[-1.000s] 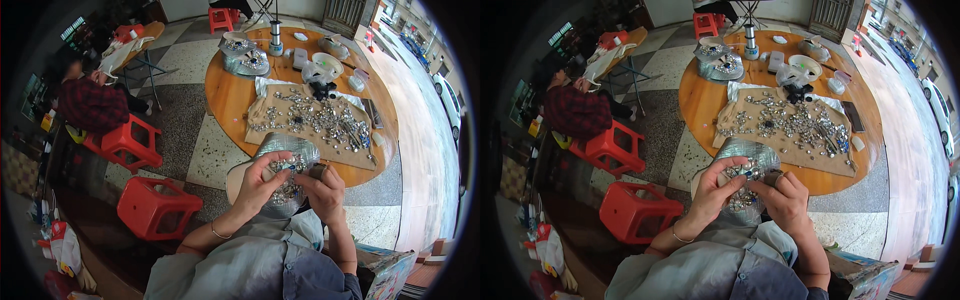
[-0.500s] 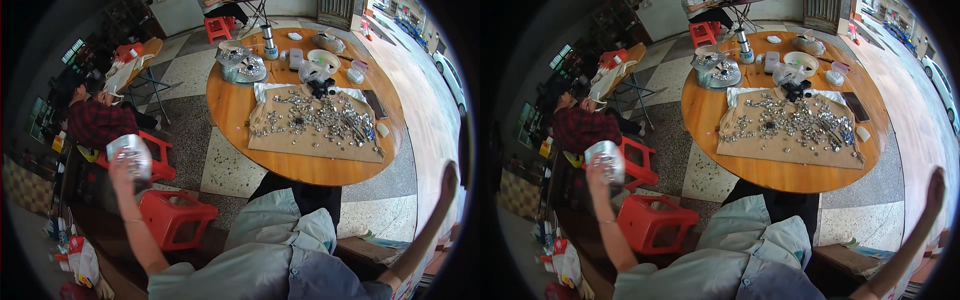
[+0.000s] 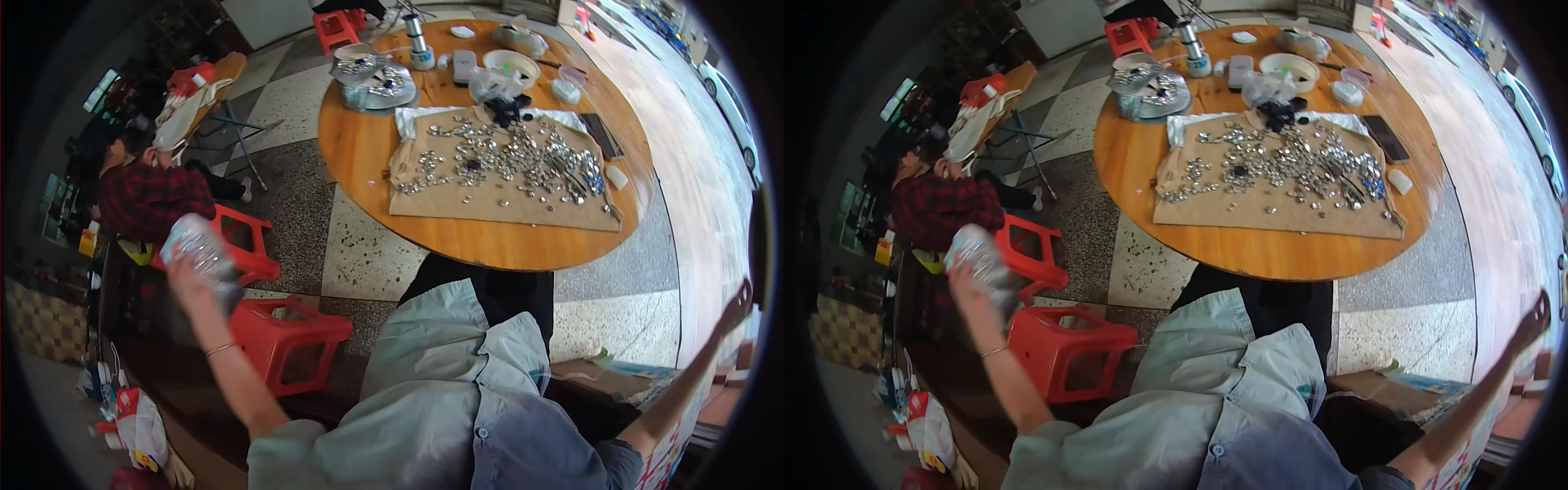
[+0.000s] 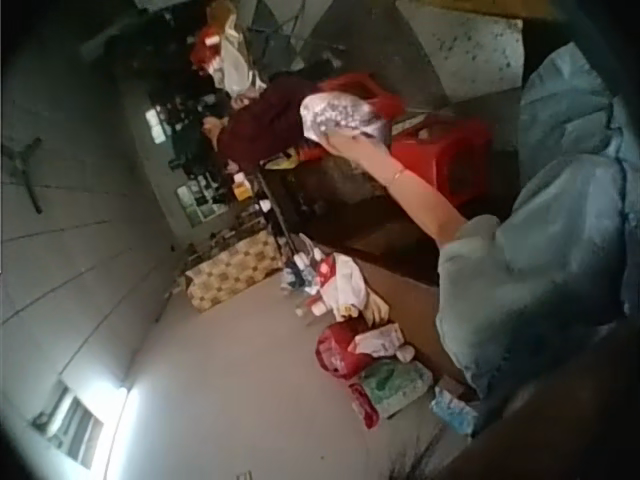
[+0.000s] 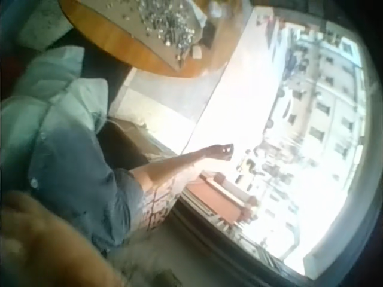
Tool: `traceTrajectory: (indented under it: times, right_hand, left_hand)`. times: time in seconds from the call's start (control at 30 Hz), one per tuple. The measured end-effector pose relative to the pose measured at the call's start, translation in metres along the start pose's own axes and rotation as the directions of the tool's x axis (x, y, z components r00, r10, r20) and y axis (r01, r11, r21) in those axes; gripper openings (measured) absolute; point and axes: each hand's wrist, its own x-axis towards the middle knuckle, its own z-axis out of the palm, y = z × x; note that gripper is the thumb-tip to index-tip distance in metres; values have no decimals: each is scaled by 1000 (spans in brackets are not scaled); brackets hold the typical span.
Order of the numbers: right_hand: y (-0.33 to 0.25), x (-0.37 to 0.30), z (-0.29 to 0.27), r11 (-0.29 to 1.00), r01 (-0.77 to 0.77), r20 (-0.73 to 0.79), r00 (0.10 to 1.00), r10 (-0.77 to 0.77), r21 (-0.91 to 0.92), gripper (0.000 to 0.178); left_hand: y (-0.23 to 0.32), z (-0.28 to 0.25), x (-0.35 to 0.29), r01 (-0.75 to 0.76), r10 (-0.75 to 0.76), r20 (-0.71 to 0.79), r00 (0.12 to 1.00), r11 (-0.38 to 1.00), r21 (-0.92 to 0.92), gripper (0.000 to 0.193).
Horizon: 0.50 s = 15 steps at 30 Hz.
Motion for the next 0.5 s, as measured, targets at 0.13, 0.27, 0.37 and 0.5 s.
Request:
traceTrajectory:
  times: [0.13,0.27,0.37,0.5]
  right_hand:
    - [-416,-45,-54,536,-239,330,940,-80,810,30]
    - [-602,-94,-127,290,-6,147,871,-468,957,21]
    - [-638,-112,-127,236,-133,234,848,-476,963,17]
    - [-644,-121,-110,317,-77,234,837,-494,945,19]
  left_hand:
    - [-18,147,-81,57,7,168,986,926,-374,39]
    - [-20,224,-143,199,-27,346,938,859,-473,40]
    - [-4,252,-181,352,-114,466,877,813,-464,41]
    - [3,253,-191,549,-238,580,779,705,-448,42]
